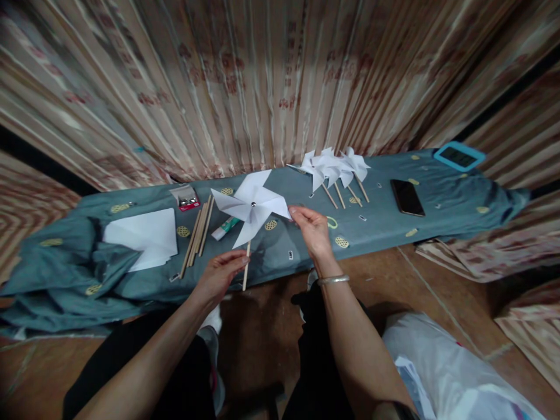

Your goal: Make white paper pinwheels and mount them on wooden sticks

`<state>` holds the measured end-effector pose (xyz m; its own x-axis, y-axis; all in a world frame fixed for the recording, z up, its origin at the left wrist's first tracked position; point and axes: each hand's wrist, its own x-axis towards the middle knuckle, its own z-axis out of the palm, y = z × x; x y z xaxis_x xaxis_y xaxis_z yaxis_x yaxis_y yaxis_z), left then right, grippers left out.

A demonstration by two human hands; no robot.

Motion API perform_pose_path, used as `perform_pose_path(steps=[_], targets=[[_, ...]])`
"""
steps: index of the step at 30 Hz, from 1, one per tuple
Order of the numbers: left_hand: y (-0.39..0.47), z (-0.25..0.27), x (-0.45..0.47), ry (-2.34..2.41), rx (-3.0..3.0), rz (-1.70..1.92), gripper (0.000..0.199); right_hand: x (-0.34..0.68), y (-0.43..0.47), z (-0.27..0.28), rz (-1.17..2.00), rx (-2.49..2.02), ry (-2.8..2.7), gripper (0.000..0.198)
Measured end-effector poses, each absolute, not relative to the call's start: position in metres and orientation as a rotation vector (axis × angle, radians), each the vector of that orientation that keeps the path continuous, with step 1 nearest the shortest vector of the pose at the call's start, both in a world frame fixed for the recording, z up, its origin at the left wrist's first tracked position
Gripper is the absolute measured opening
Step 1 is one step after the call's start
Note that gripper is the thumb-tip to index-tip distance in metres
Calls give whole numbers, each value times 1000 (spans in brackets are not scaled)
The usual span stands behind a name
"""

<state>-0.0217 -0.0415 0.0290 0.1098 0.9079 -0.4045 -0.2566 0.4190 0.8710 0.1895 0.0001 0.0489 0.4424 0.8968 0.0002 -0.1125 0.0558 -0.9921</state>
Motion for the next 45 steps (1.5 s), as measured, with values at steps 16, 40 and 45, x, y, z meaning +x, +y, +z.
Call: perform_pose_path(steps=[16,40,45], targets=[[-39,29,-21,1151,676,1021,34,180,-7,52,1058,-1239,-806,26],[-38,27,-20,1166,702,1041,35,159,-18,51,1226,-1247,-858,31],[-38,25,-20,1163,702,1046,34,154,-21,53,1249,-1257,-875,34]])
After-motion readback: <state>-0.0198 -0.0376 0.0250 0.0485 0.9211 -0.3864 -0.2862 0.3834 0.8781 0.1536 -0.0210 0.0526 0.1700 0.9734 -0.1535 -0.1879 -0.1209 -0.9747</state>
